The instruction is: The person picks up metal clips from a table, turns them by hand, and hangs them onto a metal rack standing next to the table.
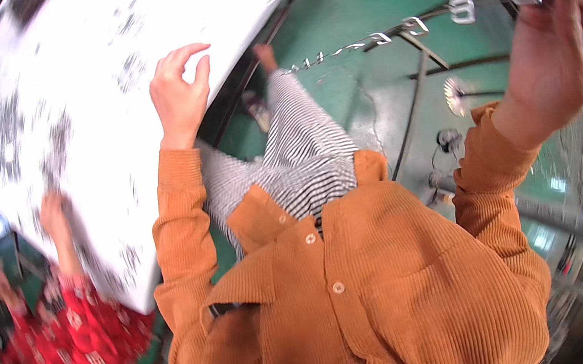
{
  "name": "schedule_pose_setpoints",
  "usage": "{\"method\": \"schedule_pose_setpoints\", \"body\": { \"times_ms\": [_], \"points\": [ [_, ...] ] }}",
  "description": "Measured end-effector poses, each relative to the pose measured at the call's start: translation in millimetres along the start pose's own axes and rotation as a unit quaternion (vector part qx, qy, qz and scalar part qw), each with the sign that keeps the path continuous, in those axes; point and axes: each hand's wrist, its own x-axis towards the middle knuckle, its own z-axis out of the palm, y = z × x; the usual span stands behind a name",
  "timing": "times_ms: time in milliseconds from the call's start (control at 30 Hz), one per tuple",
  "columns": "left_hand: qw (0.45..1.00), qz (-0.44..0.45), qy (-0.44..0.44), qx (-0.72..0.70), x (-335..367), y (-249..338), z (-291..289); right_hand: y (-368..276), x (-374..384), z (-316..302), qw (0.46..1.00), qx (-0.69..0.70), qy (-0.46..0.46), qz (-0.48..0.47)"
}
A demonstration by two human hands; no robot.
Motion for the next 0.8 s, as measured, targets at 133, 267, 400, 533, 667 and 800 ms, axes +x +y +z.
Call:
{"method": "schedule_pose_setpoints", "body": {
  "times_ms": [133, 267, 400, 533, 667, 800],
  "points": [
    [0.972, 0.176, -0.08, 0.133, 27.5, -38.9, 78.0, -37.0, -9.0, 7.5, 0.978, -0.159, 0.133, 0.007],
    [0.931, 0.191, -0.191, 0.246, 32.1, -66.4, 117.4, -79.9, -26.7, -30.8, 0.964, -0.178, 0.186, 0.064],
    [0.873, 0.129, -0.243, 0.403, 30.1, -55.2, 132.8, -125.6, -34.3, -69.5, 0.918, -0.258, 0.286, 0.099],
    [0.884, 0.151, -0.202, 0.393, 36.7, -88.0, 115.3, -150.7, -45.9, -82.7, 0.881, -0.329, 0.338, 0.041],
    [0.882, 0.143, -0.221, 0.392, 36.2, -79.3, 120.5, -190.8, -64.1, -122.5, 0.833, -0.417, 0.359, 0.058],
    [0.881, 0.146, -0.215, 0.395, 38.7, -83.1, 118.3, -232.1, -78.7, -157.0, 0.777, -0.477, 0.401, 0.09]
  ]
}}
